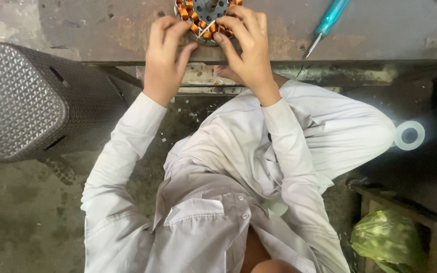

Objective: The person cuts white plastic strips into small pieces using scissors, then inserts them into the slots of a copper-wound motor stator. They use a screwdriver to push the strips into place and adjust the stator on the workbench.

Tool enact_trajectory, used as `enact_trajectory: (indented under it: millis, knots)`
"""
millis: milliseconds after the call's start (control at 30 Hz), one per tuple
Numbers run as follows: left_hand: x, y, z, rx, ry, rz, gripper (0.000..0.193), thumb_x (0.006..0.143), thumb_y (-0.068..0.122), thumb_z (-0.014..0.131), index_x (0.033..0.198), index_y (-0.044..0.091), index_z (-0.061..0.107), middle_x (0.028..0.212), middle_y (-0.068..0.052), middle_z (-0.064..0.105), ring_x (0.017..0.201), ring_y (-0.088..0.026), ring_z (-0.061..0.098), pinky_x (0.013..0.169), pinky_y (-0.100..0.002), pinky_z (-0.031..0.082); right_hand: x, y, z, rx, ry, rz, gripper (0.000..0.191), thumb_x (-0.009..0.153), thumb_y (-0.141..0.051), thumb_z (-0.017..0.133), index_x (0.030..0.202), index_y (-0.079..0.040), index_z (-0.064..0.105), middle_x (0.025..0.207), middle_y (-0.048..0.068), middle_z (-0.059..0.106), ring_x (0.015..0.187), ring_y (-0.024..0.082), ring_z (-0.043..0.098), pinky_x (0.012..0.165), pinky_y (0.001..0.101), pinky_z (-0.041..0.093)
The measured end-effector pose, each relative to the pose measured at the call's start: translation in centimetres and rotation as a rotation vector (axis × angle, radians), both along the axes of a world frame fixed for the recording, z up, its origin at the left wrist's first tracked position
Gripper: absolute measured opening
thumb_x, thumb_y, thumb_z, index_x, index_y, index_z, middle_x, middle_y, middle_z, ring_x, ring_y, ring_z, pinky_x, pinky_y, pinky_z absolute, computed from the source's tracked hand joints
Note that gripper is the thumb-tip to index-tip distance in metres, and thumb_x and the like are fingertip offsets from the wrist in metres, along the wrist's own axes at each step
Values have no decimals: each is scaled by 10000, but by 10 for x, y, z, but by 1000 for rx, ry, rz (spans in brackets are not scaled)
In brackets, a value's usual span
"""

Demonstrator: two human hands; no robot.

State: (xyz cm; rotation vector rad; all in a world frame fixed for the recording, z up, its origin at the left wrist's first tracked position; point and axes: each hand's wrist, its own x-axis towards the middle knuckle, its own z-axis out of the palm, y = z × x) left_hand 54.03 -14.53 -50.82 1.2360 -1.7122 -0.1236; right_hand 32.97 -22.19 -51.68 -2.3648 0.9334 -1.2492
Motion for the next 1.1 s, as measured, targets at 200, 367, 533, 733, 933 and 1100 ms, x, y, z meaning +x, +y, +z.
enact_trajectory:
  millis: [200,367,533,733,933,1100]
  knots:
    - [43,-37,8,-352,-591,-114,449,918,53,821,1339,47,667,1349,-137,610,1256,-335,585,1027,-481,506,1,1,6,-34,48,-20,381,1012,-200,776,1351,-89,642,1440,95,569,1231,338,484,1094,428,435]
    - [46,-54,5,-347,-455,-220,462,919,12,824,1337,-37,633,1359,-183,634,1311,-365,608,1109,-487,525,7,4,6,-151,111,-89,477,974,-189,806,1406,-103,623,1490,75,544,1251,353,457,1108,453,422]
    - [45,-52,1,-337,-410,-196,479,894,-8,817,1331,-47,624,1338,-188,637,1294,-380,616,1106,-495,533,15,5,3,-93,104,-112,465,961,-143,806,1393,-116,634,1468,58,571,1223,340,464,1094,435,433]
    - [42,-68,7,-366,-331,-205,500,929,-17,827,1380,-29,610,1375,-179,630,1329,-365,595,1129,-493,495,19,-9,5,-109,19,-150,410,948,-55,737,1346,-96,644,1406,64,618,1219,330,475,1108,421,416]
    - [31,-93,16,-320,-178,-255,509,930,-19,839,1387,4,616,1375,-136,647,1316,-341,593,1127,-483,468,14,-25,5,-30,-101,-141,318,1026,-105,734,1327,-85,634,1328,65,660,1184,301,496,1086,391,411]
    - [29,-93,19,-347,-201,-231,524,910,-6,865,1369,3,613,1332,-141,639,1290,-343,598,1113,-476,475,12,-30,8,-25,-98,-137,306,1020,-135,727,1310,-89,643,1315,64,669,1164,295,502,1087,398,402]
